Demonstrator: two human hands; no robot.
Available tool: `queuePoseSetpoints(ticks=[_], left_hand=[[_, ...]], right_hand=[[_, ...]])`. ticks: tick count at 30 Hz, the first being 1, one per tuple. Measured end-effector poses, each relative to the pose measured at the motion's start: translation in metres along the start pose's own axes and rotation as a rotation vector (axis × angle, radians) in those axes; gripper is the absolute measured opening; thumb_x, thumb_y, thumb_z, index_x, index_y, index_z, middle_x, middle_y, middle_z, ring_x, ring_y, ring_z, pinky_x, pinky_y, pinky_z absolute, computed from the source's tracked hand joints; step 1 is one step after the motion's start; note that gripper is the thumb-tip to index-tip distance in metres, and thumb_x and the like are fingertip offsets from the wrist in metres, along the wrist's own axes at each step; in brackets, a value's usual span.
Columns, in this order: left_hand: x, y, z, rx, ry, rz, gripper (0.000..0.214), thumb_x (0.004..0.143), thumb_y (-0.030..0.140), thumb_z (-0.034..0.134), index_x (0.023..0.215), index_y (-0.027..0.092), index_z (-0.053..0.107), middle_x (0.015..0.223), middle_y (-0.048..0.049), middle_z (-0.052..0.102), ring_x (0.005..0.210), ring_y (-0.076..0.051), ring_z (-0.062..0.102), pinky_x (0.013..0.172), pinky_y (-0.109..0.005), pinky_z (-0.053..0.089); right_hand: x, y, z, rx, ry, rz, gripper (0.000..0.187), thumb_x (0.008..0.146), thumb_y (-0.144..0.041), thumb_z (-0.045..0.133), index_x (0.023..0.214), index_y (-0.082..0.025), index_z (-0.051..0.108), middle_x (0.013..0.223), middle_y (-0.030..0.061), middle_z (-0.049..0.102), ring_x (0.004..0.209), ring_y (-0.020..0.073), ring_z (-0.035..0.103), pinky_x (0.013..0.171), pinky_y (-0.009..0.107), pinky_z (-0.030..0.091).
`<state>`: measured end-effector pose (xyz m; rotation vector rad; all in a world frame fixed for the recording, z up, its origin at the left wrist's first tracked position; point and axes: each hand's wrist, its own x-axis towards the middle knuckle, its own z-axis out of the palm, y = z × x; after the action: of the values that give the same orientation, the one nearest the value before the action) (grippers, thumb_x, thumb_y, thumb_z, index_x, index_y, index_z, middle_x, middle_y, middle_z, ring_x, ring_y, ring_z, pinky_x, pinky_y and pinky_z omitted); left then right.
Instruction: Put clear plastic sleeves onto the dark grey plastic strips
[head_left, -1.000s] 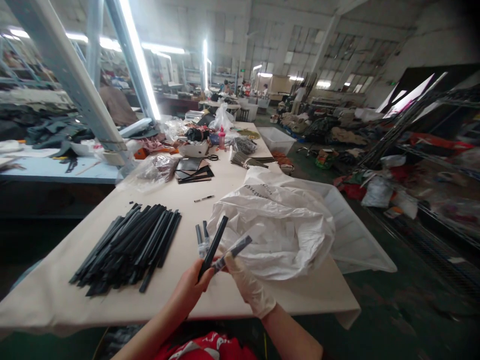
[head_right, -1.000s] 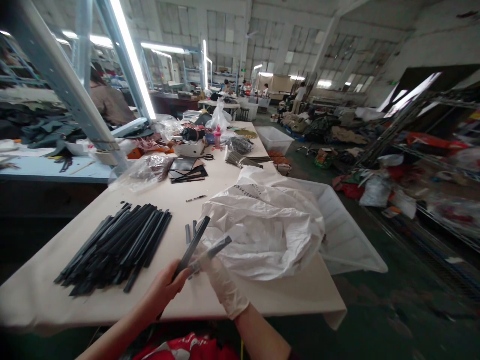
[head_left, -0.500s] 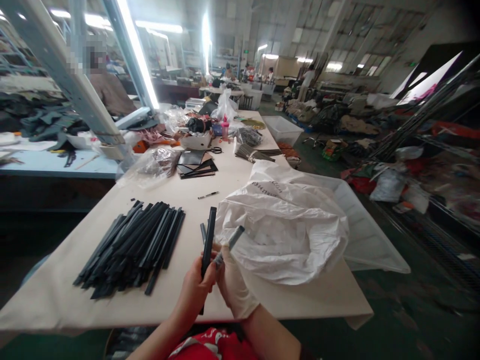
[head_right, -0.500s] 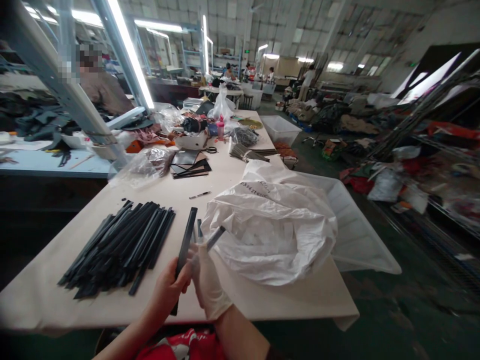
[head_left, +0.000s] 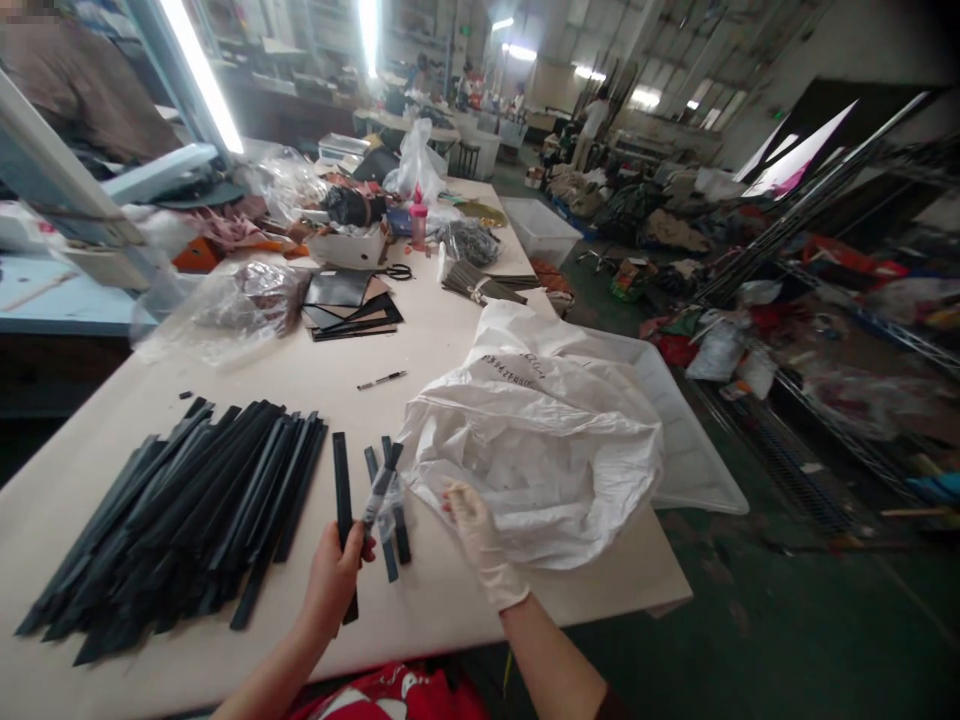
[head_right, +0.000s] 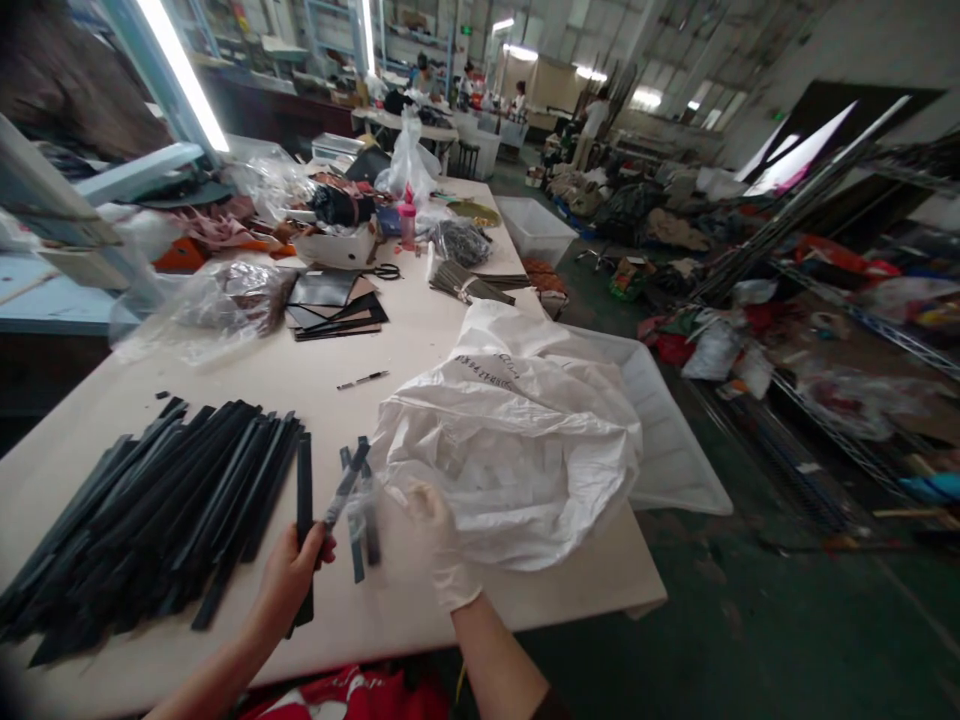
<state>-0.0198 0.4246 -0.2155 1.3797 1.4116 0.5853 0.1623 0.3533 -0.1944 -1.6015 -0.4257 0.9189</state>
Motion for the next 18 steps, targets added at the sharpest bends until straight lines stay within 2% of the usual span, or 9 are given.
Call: queuePoseSetpoints(ticks=[2, 3, 4, 6, 8, 10, 12, 14, 18], left_hand=[[0.022, -0.012, 0.007, -0.065, 0.028, -0.116, 0.033, 0.071, 0.050, 0.050, 0.078, 0.017, 0.050, 0.065, -0.0022, 0.064, 0.060, -0.018, 0.062, 0.052, -0.027, 0.045], [0.031, -0.015, 0.012, -0.098, 0.026, -0.167, 0.034, 0.069, 0.049, 0.051, 0.079, 0.017, 0.051, 0.067, -0.0034, 0.065, 0.063, -0.019, 0.063, 0.054, -0.028, 0.046], [0.038, -0.017, 0.016, -0.123, 0.020, -0.203, 0.034, 0.068, 0.048, 0.051, 0.078, 0.016, 0.052, 0.068, -0.0041, 0.065, 0.064, -0.020, 0.063, 0.056, -0.029, 0.047], [0.046, -0.018, 0.022, -0.144, 0.015, -0.235, 0.033, 0.066, 0.046, 0.051, 0.076, 0.015, 0.053, 0.068, -0.0048, 0.064, 0.065, -0.020, 0.063, 0.059, -0.030, 0.048], [0.045, -0.016, 0.021, -0.140, 0.024, -0.217, 0.032, 0.065, 0.044, 0.051, 0.075, 0.014, 0.054, 0.071, -0.0057, 0.064, 0.069, -0.020, 0.063, 0.062, -0.030, 0.048], [0.034, -0.012, 0.013, -0.123, 0.034, -0.180, 0.032, 0.064, 0.044, 0.052, 0.075, 0.014, 0.055, 0.074, -0.0058, 0.063, 0.071, -0.019, 0.062, 0.063, -0.029, 0.047], [0.014, -0.004, 0.004, -0.107, 0.038, -0.130, 0.035, 0.063, 0.045, 0.053, 0.079, 0.014, 0.056, 0.072, -0.0034, 0.061, 0.065, -0.017, 0.059, 0.060, -0.027, 0.045], [-0.012, 0.010, 0.001, -0.087, -0.018, -0.041, 0.039, 0.065, 0.047, 0.052, 0.086, 0.014, 0.057, 0.066, 0.0008, 0.057, 0.053, -0.013, 0.052, 0.052, -0.025, 0.042], [-0.062, 0.056, 0.017, 0.006, -0.187, 0.193, 0.039, 0.076, 0.049, 0.045, 0.090, 0.015, 0.059, 0.054, 0.0061, 0.045, 0.047, -0.012, 0.043, 0.045, -0.022, 0.032]], right_hand=[[0.028, -0.002, -0.046, -0.327, 0.296, -0.018, 0.036, 0.073, -0.049, 0.052, 0.086, -0.017, 0.062, 0.087, 0.0070, 0.065, 0.079, 0.0183, 0.058, 0.072, 0.029, 0.043], [0.042, -0.002, -0.066, -0.385, 0.359, 0.001, 0.032, 0.071, -0.046, 0.055, 0.081, -0.016, 0.061, 0.087, 0.0092, 0.065, 0.083, 0.0201, 0.057, 0.074, 0.029, 0.041], [0.055, -0.002, -0.082, -0.414, 0.382, 0.021, 0.030, 0.069, -0.045, 0.056, 0.075, -0.016, 0.060, 0.081, 0.0103, 0.065, 0.082, 0.0218, 0.057, 0.072, 0.031, 0.040], [0.075, 0.001, -0.098, -0.436, 0.345, 0.073, 0.026, 0.061, -0.043, 0.063, 0.057, -0.018, 0.055, 0.060, 0.0067, 0.060, 0.071, 0.0223, 0.056, 0.065, 0.031, 0.038], [0.084, 0.005, -0.098, -0.401, 0.263, 0.107, 0.026, 0.054, -0.036, 0.069, 0.046, -0.020, 0.050, 0.044, -0.0002, 0.050, 0.058, 0.0183, 0.052, 0.057, 0.028, 0.036], [0.084, 0.007, -0.093, -0.317, 0.192, 0.113, 0.025, 0.052, -0.031, 0.069, 0.044, -0.020, 0.048, 0.040, -0.0049, 0.044, 0.050, 0.0127, 0.045, 0.052, 0.024, 0.032], [0.075, 0.002, -0.091, -0.197, 0.142, 0.113, 0.023, 0.053, -0.034, 0.068, 0.049, -0.019, 0.051, 0.043, -0.0059, 0.046, 0.046, 0.0088, 0.039, 0.046, 0.021, 0.029], [0.059, -0.008, -0.093, -0.061, 0.089, 0.120, 0.026, 0.056, -0.041, 0.065, 0.060, -0.018, 0.056, 0.053, -0.0041, 0.053, 0.044, 0.0070, 0.037, 0.042, 0.020, 0.025], [0.013, -0.035, -0.088, 0.139, -0.024, 0.104, 0.040, 0.055, -0.052, 0.066, 0.076, -0.019, 0.058, 0.069, -0.0008, 0.060, 0.045, 0.0058, 0.038, 0.039, 0.018, 0.025]])
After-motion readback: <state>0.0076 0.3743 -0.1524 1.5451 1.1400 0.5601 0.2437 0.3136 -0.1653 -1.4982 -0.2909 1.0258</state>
